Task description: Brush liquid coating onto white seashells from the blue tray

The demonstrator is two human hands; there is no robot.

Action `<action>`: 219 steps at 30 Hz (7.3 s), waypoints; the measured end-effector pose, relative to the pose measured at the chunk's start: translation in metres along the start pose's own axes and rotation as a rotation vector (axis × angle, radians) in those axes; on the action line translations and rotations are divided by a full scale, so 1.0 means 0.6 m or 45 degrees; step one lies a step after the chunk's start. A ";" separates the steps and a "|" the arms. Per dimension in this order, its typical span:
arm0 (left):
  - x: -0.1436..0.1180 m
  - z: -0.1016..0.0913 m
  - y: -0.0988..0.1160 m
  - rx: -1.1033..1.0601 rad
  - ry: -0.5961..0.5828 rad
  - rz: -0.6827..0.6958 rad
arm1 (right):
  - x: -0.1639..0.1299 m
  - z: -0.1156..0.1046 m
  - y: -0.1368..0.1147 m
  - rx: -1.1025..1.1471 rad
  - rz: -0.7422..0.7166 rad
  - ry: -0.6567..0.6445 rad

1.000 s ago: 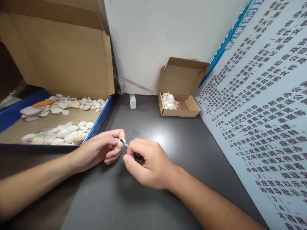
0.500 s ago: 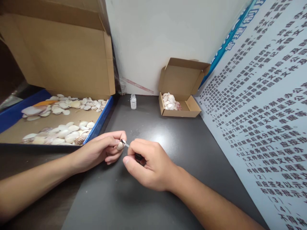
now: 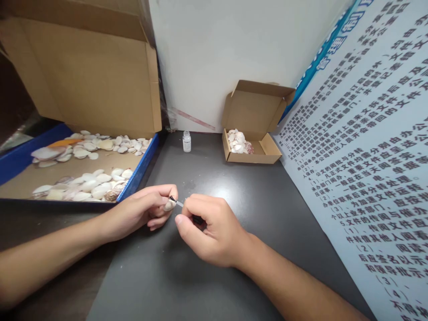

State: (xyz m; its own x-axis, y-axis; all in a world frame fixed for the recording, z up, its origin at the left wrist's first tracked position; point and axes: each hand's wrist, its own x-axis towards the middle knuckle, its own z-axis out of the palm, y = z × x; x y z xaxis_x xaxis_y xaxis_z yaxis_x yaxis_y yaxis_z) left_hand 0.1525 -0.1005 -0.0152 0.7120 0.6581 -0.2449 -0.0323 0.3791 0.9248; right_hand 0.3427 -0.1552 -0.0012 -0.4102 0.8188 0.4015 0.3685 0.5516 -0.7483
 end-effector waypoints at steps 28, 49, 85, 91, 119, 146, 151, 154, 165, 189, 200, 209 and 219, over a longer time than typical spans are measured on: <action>0.000 -0.001 -0.001 0.057 -0.021 0.030 | 0.002 0.001 0.014 -0.067 0.104 -0.096; 0.001 -0.006 -0.006 0.082 -0.039 0.029 | 0.002 0.001 0.015 -0.017 0.057 -0.022; -0.001 0.000 -0.002 0.110 -0.015 0.000 | 0.002 0.000 0.009 -0.035 0.015 0.061; 0.001 -0.003 -0.003 0.122 -0.040 -0.020 | 0.002 0.000 0.010 -0.114 0.135 0.080; 0.000 -0.002 -0.001 0.139 -0.036 -0.011 | 0.002 0.001 0.009 -0.095 0.079 -0.009; 0.003 -0.013 -0.008 0.027 -0.094 -0.004 | 0.005 0.002 0.020 0.011 0.054 -0.033; 0.004 -0.014 -0.008 0.001 -0.081 0.016 | 0.005 0.004 0.023 0.051 0.028 0.015; 0.003 -0.012 -0.008 0.032 -0.070 0.007 | 0.003 0.006 0.022 0.068 -0.010 0.095; 0.000 -0.012 -0.006 0.039 -0.072 -0.015 | 0.005 0.004 0.025 0.002 0.027 0.051; 0.015 -0.019 0.001 -0.292 -0.159 -0.163 | 0.008 0.029 0.044 0.238 0.123 0.191; 0.011 -0.024 -0.006 -0.292 -0.179 -0.116 | 0.016 0.024 0.043 0.270 0.131 0.038; 0.010 -0.018 0.005 -0.273 -0.129 -0.164 | 0.016 0.024 0.032 0.146 0.167 0.114; 0.011 -0.020 0.002 -0.309 -0.128 -0.151 | 0.003 0.026 0.014 0.100 0.137 0.261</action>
State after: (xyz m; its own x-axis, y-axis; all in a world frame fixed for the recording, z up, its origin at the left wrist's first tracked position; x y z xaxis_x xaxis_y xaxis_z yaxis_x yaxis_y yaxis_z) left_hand 0.1488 -0.0877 -0.0192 0.7865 0.5366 -0.3058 -0.1029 0.6021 0.7917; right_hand 0.3320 -0.1515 -0.0146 -0.1910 0.8918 0.4101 0.3320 0.4518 -0.8280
